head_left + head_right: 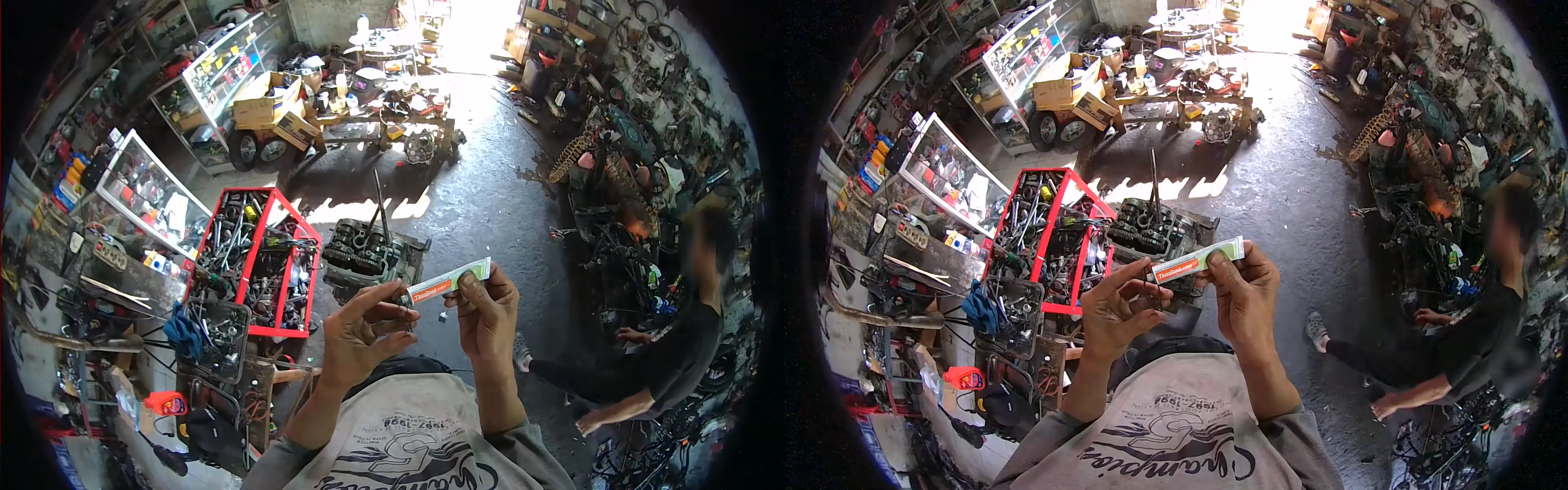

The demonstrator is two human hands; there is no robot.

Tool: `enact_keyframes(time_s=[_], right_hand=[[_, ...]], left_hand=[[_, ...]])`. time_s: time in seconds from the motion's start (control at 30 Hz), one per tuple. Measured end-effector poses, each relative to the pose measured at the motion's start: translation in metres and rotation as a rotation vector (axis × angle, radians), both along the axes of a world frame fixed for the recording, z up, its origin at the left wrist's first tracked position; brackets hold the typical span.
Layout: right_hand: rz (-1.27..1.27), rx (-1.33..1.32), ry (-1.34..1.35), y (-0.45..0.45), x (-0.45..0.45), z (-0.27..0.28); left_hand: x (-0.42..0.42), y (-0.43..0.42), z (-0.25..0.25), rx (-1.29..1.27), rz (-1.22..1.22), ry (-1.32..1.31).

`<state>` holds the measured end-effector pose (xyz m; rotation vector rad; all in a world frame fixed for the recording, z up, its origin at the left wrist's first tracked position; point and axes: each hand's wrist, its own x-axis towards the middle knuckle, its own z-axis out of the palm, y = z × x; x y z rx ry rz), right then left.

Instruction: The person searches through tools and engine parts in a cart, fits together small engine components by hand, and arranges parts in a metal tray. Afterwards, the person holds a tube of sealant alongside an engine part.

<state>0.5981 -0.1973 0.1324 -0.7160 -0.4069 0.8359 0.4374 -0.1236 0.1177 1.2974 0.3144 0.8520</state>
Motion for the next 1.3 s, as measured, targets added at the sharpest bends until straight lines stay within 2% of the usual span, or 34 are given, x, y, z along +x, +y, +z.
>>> enact_keyframes(time_s=[0.33, 1.3], right_hand=[[-0.02, 0.002, -0.015, 0.0014, -0.0015, 0.0022], [-0.026, 0.003, -0.028, -0.0029, -0.0053, 0.0027]], left_hand=[[0.0033, -0.0018, 0.0016, -0.021, 0.064, -0.02], [-0.0005, 0.0, -0.0023, -0.005, -0.004, -0.038]])
